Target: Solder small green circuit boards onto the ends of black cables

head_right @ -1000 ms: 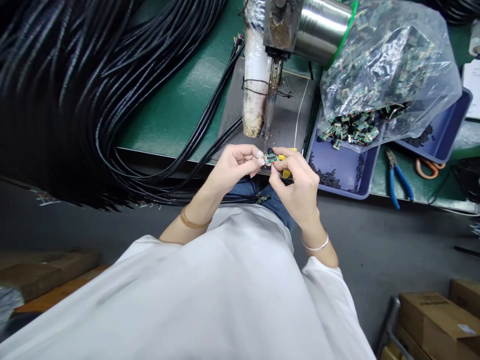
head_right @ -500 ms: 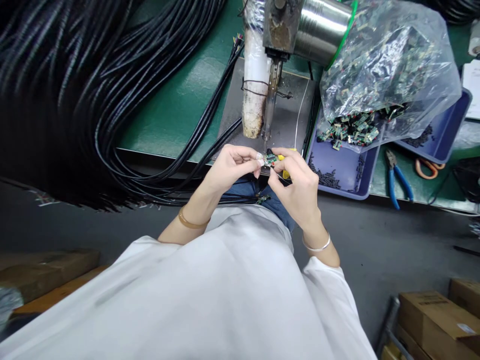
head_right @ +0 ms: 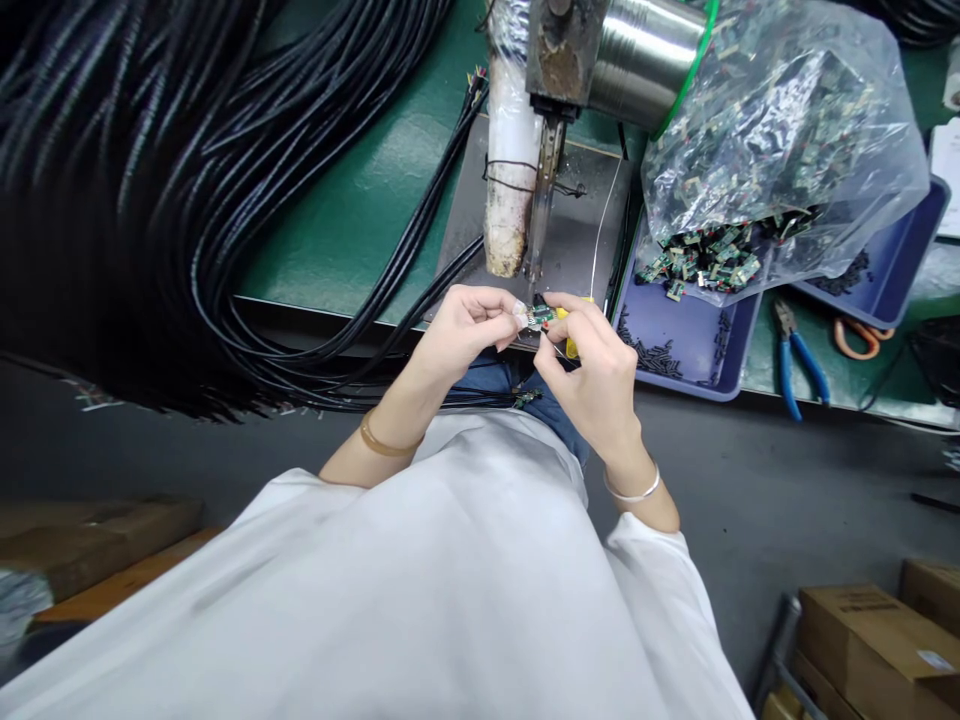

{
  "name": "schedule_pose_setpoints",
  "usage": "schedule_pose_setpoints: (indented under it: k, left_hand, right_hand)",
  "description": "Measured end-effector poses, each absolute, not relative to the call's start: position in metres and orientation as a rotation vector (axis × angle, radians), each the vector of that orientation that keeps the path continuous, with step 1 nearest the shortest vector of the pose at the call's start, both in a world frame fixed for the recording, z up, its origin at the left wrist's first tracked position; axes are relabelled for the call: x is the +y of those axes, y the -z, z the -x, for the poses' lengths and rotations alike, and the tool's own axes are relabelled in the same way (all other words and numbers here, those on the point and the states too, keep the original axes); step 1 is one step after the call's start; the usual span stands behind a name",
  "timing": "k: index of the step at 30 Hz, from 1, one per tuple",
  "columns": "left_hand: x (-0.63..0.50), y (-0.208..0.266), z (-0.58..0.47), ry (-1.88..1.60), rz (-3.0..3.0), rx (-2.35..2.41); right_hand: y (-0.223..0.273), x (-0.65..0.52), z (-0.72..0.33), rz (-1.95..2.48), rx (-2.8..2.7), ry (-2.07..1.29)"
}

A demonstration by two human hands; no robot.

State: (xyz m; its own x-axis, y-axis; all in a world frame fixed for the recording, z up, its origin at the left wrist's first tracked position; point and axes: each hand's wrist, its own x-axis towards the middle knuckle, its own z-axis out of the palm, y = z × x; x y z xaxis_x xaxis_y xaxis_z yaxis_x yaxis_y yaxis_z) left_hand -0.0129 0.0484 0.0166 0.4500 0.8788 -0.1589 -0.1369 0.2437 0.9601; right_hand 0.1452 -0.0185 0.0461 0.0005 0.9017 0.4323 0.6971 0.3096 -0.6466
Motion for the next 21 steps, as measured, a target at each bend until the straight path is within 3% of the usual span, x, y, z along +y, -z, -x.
schedule_pose_setpoints:
  k: [21]
  left_hand:
    - [0.057, -0.031, 0.015, -0.713, -0.996, 0.832]
  right_hand:
    - [-0.054, -0.015, -0.143, 1.423, -1.765, -0.290]
